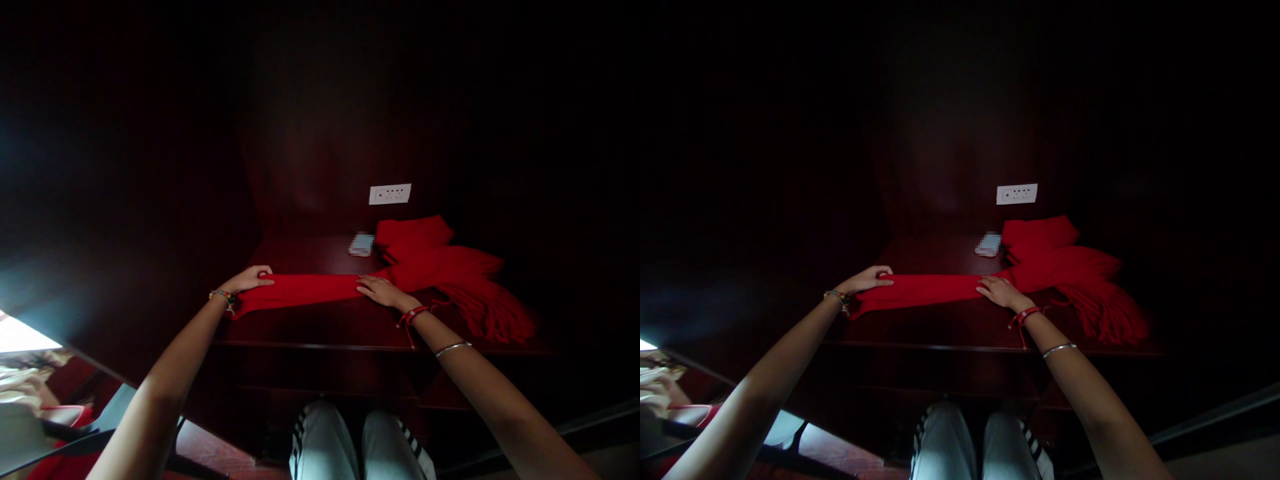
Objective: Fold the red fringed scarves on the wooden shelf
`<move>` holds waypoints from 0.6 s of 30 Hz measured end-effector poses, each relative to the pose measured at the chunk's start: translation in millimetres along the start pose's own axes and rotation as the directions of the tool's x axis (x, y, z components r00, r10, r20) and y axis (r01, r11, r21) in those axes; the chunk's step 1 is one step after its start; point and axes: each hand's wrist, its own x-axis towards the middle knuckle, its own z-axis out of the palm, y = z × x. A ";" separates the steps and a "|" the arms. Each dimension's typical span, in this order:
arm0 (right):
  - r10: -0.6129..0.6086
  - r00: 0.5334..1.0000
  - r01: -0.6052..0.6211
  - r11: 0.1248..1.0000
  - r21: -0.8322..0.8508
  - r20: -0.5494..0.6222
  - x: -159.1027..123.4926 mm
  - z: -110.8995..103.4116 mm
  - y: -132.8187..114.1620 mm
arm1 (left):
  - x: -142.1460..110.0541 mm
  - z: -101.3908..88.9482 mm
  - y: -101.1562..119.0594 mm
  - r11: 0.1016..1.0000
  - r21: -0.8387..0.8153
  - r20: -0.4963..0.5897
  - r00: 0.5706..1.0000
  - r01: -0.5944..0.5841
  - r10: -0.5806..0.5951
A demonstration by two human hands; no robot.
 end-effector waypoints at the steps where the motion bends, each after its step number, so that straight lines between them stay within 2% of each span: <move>1: -0.002 1.000 0.002 1.000 -0.007 0.013 0.1 0.5 1.2 | 0.1 -4.5 -2.8 0.999 0.043 0.008 1.000 0.002 -0.002; 3: 0.009 0.999 -0.008 0.999 -0.031 0.034 -0.8 2.7 3.3 | 0.2 -12.6 -10.8 0.987 0.155 0.047 0.998 0.043 -0.051; 5: 0.030 0.999 -0.028 0.998 -0.048 0.043 -2.7 5.0 4.7 | -1.3 -16.1 -18.2 0.954 0.270 0.097 0.983 0.127 -0.158; 7: 0.043 0.998 -0.040 0.998 -0.056 0.044 -4.4 5.0 5.2 | -5.2 -11.7 -19.8 0.903 0.382 0.102 0.963 0.195 -0.251; 8: 0.048 0.998 -0.045 0.997 -0.061 0.041 -4.8 4.1 4.8 | -7.9 -6.3 -17.3 0.879 0.432 0.077 0.963 0.201 -0.258; 9: 0.052 0.998 -0.049 0.996 -0.071 0.032 -4.9 2.8 3.9 | -11.1 0.9 -12.3 0.865 0.468 0.039 0.974 0.180 -0.224; 11: 0.028 0.999 -0.030 0.995 -0.092 -0.022 -4.2 0.0 0.2 | -17.2 18.7 3.4 0.865 0.499 -0.042 0.998 0.058 -0.042; 13: -0.055 0.993 0.045 0.994 -0.098 -0.101 -2.7 -0.8 -5.3 | -21.4 36.7 21.7 0.861 0.494 -0.057 0.983 -0.123 0.173; 14: -0.104 0.986 0.092 0.992 -0.090 -0.132 -1.8 0.2 -8.0 | -22.3 44.3 29.5 0.850 0.492 -0.041 0.970 -0.190 0.241; 16: -0.167 0.973 0.158 0.985 -0.067 -0.161 -0.5 4.4 -11.6 | -21.7 54.5 38.9 0.826 0.508 -0.002 0.959 -0.244 0.284; 18: -0.180 0.970 0.175 0.983 -0.046 -0.163 0.2 10.2 -11.7 | -19.9 58.1 38.4 0.806 0.547 0.014 0.966 -0.225 0.260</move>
